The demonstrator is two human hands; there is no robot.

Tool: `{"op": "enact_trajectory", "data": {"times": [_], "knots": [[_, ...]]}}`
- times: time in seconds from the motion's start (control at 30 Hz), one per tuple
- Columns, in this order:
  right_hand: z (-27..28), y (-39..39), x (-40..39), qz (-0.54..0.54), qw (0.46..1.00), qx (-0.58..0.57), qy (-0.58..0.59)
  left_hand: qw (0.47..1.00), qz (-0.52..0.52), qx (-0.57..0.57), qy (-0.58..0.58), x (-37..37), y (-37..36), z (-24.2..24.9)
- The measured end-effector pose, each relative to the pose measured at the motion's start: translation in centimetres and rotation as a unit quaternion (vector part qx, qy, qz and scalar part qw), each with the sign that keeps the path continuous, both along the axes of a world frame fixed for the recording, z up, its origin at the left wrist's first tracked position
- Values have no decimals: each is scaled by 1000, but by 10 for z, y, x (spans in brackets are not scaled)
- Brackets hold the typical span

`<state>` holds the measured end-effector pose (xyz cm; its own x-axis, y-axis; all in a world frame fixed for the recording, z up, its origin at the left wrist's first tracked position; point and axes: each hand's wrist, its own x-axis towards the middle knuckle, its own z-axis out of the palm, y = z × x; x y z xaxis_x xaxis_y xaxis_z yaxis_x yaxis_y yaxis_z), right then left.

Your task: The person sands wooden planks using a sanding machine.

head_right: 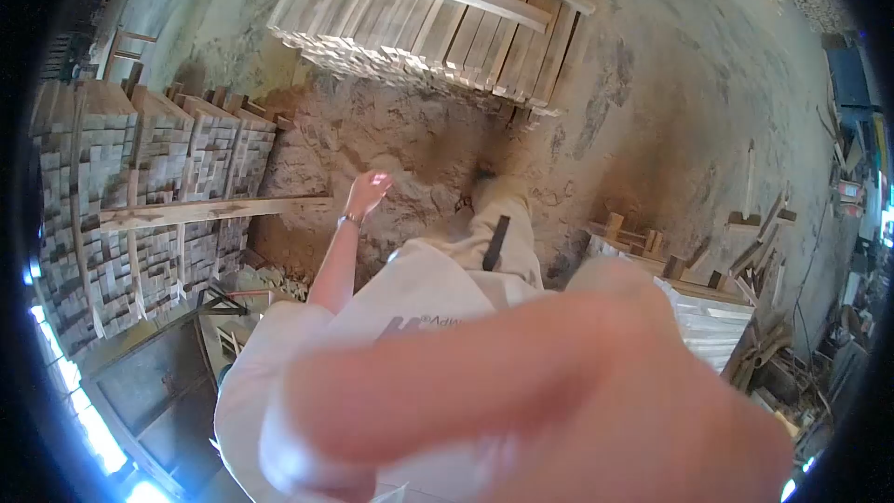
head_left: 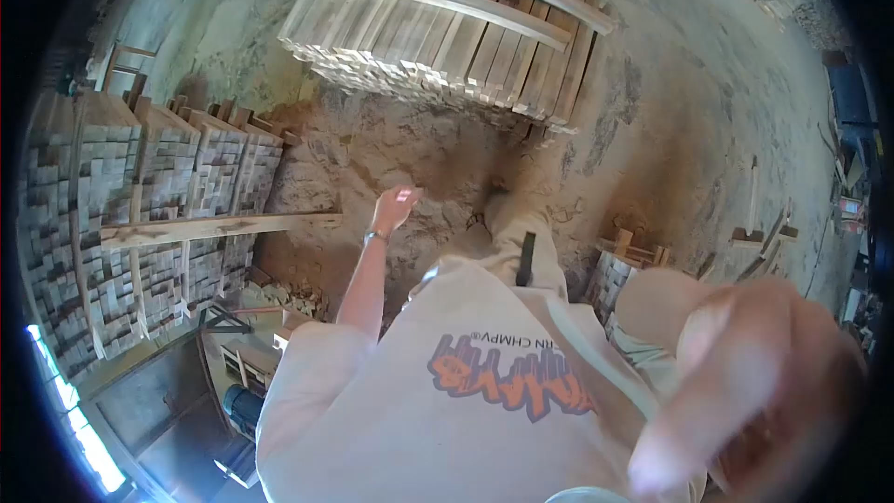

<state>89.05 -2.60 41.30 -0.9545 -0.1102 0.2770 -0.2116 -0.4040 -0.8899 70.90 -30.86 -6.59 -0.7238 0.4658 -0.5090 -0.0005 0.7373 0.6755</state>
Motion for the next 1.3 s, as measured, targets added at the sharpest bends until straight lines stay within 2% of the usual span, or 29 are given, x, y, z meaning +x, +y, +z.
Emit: {"op": "enact_trajectory", "data": {"times": [0.03, 0.07, 0.1, 0.17, 0.23, 0.27, 0.3, 0.33, 0.37, 0.4, 0.43, 0.5, 0.53, 0.6, 0.67, 0.73, 0.8, 0.87, 0.9, 0.97, 1.0, 1.07, 1.1, 1.17, 1.23, 1.3], "knots": [[-9, 13, 14, -39, 998, -15, 36, 1000, -27, -7, -14, -9, 18, 7], [-16, -2, -35, -79, 993, -28, 78, 998, -55, -12, -24, -23, 38, 15], [-25, 5, -39, -117, 985, -46, 115, 998, -55, -14, -23, -33, 51, 14], [-39, 11, -26, -193, 957, -79, 200, 992, -121, 35, 4, -67, 84, 13], [-55, 25, -104, -260, 916, -112, 283, 990, -131, 32, 31, -101, 112, 22], [-63, 38, -119, -292, 891, -130, 323, 988, -144, 28, 51, -119, 120, 27], [-109, 73, -139, -300, 876, -58, 372, 987, -144, 29, 63, -139, 127, 31], [-151, 78, -171, -413, 848, -98, 319, 988, -135, 34, 68, -155, 126, 33], [-187, 76, -191, -571, 821, 13, 1, 988, -129, 38, 71, -173, 126, 36], [-227, 99, -220, -484, 854, 165, -92, 987, -136, 34, 75, -192, 127, 39], [-260, 114, -249, -422, 863, 218, -173, 992, -114, 37, 49, -209, 121, 41], [-356, 147, -290, -406, 745, 469, -245, 994, -101, 36, 21, -259, 128, 52], [-392, 157, -305, -404, 745, 465, -257, 994, -103, 1, 44, -280, 136, 69], [-440, 183, -326, -435, 564, 646, -275, 993, -102, -30, 59, -320, 156, 73], [-464, 198, -332, -392, 570, 649, -316, 976, -128, 27, 175, -368, 180, 65], [-475, 208, -335, -357, 575, 642, -360, 950, -221, 28, 218, -422, 223, 71], [-475, 207, -321, -284, 575, 678, -359, 906, -276, 26, 318, -484, 263, 33], [-466, 191, -302, -255, 585, 667, -384, 856, -282, 12, 433, -531, 303, 6], [-465, 177, -293, -249, 579, 667, -396, 860, -288, 17, 421, -542, 308, 3], [-469, 160, -276, -284, 559, 645, -437, 845, -333, -117, 402, -567, 332, 1], [-463, 161, -271, -274, 554, 649, -444, 851, -334, -114, 390, -572, 331, -6], [-455, 167, -271, -272, 620, 583, -449, 814, -404, -61, 412, -589, 327, -10], [-453, 175, -274, -272, 622, 576, -455, 812, -412, -65, 408, -595, 324, -6], [-451, 216, -278, -350, 650, 512, -439, 814, -497, 27, 300, -596, 318, 5], [-445, 265, -294, -401, 562, 565, -451, 807, -515, 32, 287, -586, 322, 7], [-441, 310, -317, -418, 510, 642, -390, 793, -541, 49, 277, -565, 332, 15]]}}
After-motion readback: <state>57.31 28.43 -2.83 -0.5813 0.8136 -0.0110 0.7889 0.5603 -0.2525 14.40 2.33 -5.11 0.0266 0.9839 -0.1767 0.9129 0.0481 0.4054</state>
